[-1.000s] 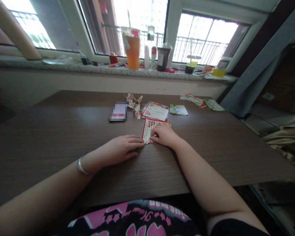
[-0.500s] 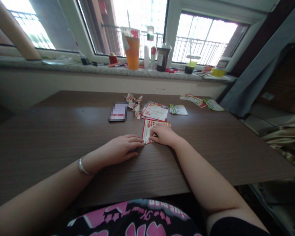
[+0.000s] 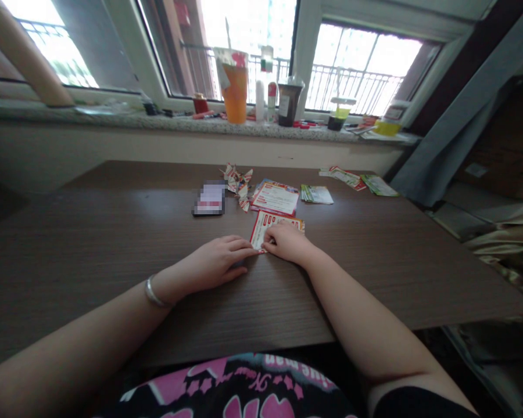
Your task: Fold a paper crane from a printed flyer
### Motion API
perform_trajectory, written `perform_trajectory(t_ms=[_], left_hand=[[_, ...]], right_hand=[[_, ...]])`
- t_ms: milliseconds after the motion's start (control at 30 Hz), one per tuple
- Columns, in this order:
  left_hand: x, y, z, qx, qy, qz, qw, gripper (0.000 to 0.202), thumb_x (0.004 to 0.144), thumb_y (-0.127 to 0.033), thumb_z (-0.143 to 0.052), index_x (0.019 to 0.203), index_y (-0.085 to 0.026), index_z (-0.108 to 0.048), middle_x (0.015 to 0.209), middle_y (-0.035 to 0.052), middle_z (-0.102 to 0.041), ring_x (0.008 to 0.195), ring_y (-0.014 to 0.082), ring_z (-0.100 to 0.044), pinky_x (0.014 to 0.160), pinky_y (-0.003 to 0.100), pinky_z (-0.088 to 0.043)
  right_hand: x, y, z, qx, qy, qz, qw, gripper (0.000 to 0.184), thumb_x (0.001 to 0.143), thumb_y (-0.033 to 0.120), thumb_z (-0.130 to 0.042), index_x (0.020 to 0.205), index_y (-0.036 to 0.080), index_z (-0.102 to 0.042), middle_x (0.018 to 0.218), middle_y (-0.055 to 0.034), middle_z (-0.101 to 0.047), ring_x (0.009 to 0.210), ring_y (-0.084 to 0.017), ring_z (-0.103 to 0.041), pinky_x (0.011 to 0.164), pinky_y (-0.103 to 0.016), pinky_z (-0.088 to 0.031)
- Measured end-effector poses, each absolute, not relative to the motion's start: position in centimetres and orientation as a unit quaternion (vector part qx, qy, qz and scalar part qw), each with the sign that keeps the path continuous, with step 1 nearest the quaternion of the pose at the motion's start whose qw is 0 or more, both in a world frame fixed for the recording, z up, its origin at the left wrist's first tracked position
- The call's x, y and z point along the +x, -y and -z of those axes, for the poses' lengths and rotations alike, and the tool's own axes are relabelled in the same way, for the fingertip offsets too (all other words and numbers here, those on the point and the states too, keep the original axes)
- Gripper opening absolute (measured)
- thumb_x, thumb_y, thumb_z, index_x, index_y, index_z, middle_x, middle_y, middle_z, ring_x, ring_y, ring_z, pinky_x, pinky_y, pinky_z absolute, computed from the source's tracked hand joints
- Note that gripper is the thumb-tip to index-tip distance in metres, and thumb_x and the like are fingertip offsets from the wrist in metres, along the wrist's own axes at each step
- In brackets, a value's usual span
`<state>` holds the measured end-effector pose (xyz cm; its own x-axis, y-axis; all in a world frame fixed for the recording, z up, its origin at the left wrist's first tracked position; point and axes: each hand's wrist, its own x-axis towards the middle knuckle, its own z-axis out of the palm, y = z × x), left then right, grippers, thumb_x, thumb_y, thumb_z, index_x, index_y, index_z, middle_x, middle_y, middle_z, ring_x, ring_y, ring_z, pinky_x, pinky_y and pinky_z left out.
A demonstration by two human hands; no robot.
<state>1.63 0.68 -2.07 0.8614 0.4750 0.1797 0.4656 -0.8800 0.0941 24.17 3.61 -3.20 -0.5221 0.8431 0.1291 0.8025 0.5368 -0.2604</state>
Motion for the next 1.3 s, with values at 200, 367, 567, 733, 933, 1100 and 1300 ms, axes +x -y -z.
perform_trajectory(t_ms=[200,367,567,733,933,1100,1300], left_hand=[[1.9,-0.6,2.4,0.965,-0.244,-0.099,0.003,0.039,0.090,-0.033,-0.051,0.126,-0.019,-0.051,0.115,0.0088,-0.059,0.108,0.0235,-0.052,0.095,0.037,-0.043],[2.3,-0.5,2.3,0.966,-0.240,-0.091,-0.028,0.033,0.090,-0.032,-0.049,0.120,-0.017,-0.054,0.110,0.0096,-0.059,0.103,0.0238,-0.052,0.093,0.038,-0.043],[2.3,-0.3,2.0,0.966,-0.241,-0.086,-0.042,0.029,0.089,-0.032,-0.052,0.114,-0.018,-0.056,0.109,0.0096,-0.060,0.101,0.0235,-0.054,0.090,0.037,-0.044],[2.0,-0.3,1.9,0.964,-0.249,-0.083,-0.043,0.028,0.088,-0.033,-0.055,0.112,-0.019,-0.056,0.110,0.0083,-0.061,0.103,0.0237,-0.055,0.091,0.037,-0.043],[1.5,-0.3,1.3,0.965,-0.252,-0.066,-0.022,0.029,0.087,-0.033,-0.056,0.112,-0.019,-0.057,0.113,0.0079,-0.063,0.106,0.0239,-0.057,0.093,0.038,-0.043],[0.9,-0.1,0.7,0.962,-0.264,-0.065,-0.011,0.024,0.087,-0.031,-0.055,0.108,-0.018,-0.060,0.109,0.0083,-0.066,0.103,0.0227,-0.059,0.092,0.036,-0.044],[0.0,-0.8,0.4,0.965,-0.258,-0.053,0.020,0.015,0.085,-0.026,-0.057,0.097,-0.020,-0.064,0.100,0.0051,-0.067,0.098,0.0207,-0.061,0.089,0.033,-0.045]], right_hand=[[24.1,-3.5,3.1,-0.486,0.862,-0.085,0.115,0.013,0.080,0.028,-0.061,0.073,0.018,-0.063,0.076,-0.0048,-0.065,0.081,-0.019,-0.053,0.072,-0.028,-0.035],[24.0,-3.4,3.0,-0.492,0.858,-0.091,0.120,0.012,0.080,0.028,-0.061,0.074,0.018,-0.064,0.075,-0.0047,-0.065,0.082,-0.019,-0.053,0.071,-0.027,-0.036],[24.0,-3.3,2.8,-0.492,0.857,-0.095,0.122,0.011,0.080,0.028,-0.062,0.075,0.018,-0.064,0.077,-0.0049,-0.065,0.083,-0.019,-0.054,0.071,-0.027,-0.036],[24.0,-3.4,2.9,-0.487,0.860,-0.091,0.120,0.012,0.080,0.028,-0.062,0.075,0.018,-0.064,0.077,-0.0047,-0.065,0.082,-0.019,-0.054,0.070,-0.027,-0.036],[24.3,-3.7,3.3,-0.481,0.863,-0.088,0.125,0.011,0.079,0.027,-0.062,0.072,0.018,-0.062,0.075,-0.0034,-0.065,0.079,-0.018,-0.052,0.069,-0.026,-0.034],[24.3,-3.7,3.3,-0.480,0.864,-0.090,0.123,0.013,0.079,0.028,-0.063,0.071,0.018,-0.062,0.072,-0.0030,-0.064,0.077,-0.018,-0.052,0.068,-0.027,-0.033],[24.4,-3.6,3.3,-0.474,0.865,-0.091,0.132,0.012,0.079,0.027,-0.063,0.072,0.018,-0.062,0.074,-0.0032,-0.064,0.078,-0.017,-0.052,0.068,-0.026,-0.034]])
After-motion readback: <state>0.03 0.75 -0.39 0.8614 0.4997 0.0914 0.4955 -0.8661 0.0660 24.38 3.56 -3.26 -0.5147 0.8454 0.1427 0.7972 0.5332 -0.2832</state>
